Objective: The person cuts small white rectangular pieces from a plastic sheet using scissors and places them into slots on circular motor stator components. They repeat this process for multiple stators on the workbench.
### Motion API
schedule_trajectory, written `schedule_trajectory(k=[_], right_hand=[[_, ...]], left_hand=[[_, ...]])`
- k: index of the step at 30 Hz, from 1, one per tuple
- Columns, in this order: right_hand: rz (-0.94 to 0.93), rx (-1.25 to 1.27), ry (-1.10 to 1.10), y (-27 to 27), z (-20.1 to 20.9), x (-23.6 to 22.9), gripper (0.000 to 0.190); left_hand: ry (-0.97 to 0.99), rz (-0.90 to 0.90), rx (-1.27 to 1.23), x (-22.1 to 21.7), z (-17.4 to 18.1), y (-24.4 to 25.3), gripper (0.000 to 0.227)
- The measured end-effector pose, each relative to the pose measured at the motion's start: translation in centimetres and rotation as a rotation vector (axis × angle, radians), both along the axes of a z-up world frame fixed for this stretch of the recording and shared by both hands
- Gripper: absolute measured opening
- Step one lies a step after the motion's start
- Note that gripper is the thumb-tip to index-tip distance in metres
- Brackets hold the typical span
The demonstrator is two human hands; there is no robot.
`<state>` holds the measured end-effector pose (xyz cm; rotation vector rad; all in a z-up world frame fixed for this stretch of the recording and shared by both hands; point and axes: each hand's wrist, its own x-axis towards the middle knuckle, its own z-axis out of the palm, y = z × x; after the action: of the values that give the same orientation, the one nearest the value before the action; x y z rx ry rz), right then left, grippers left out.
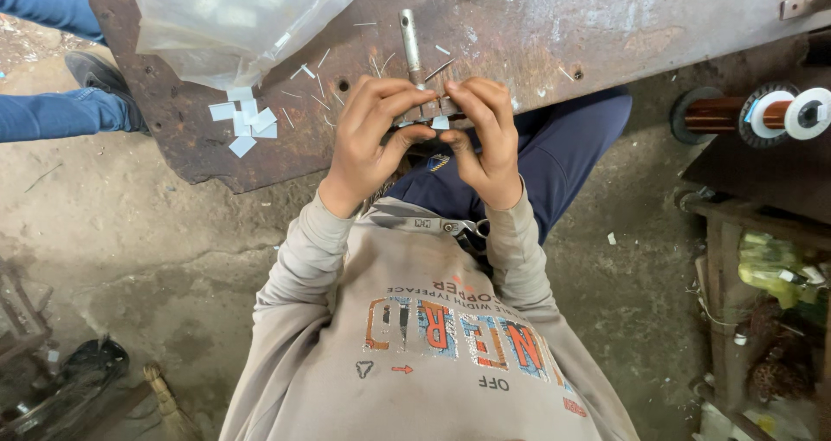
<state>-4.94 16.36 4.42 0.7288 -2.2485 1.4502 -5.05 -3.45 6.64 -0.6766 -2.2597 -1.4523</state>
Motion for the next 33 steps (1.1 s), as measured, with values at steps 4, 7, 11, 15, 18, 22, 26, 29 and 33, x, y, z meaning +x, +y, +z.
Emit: schedule_trajectory(k=[4,7,11,15,18,22,26,29,33], right_hand=[[-0.068,-0.014,0.035,-0.7,-0.7,-0.2,0.036],[-0.089,-0.038,0.041,-1.0,-1.2,-0.3,0.033],[-0.134,-0.024,0.077,-1.2,-1.5,-0.4,0.026],[-0.090,-0.021,0.047,-0.9,-0.8,-0.5,0.026],[-0.054,-0.012,0.025,-0.4,-0.1,-0.2,0.028],[-0.025,-0.023,0.095,0.0,0.1,0.3,0.028],[-0.023,-0.029,0.095,0.2,-0.4,0.8,0.030],[-0.009,-0.034,0.121,0.2,-0.6,1.0,0.031],[-0.014,-0.048,0.094,-0.4,-0.2,0.1,0.030]], left_hand=[[-0.012,0.012,-0.027,0.0,0.3,0.0,0.041],[-0.005,0.023,-0.026,-0.1,0.2,0.3,0.040],[0.023,0.070,-0.034,0.1,-0.3,0.7,0.036],[0.027,0.061,-0.014,0.2,-0.6,0.4,0.034],[0.030,0.025,0.013,0.2,-0.8,0.1,0.034],[0.088,0.015,0.003,0.2,-1.2,0.1,0.035],[0.119,-0.024,-0.004,0.6,-1.5,0.1,0.037],[0.115,-0.032,-0.025,0.9,-1.4,-0.2,0.039],[0.104,0.020,-0.022,0.7,-1.3,0.1,0.038]])
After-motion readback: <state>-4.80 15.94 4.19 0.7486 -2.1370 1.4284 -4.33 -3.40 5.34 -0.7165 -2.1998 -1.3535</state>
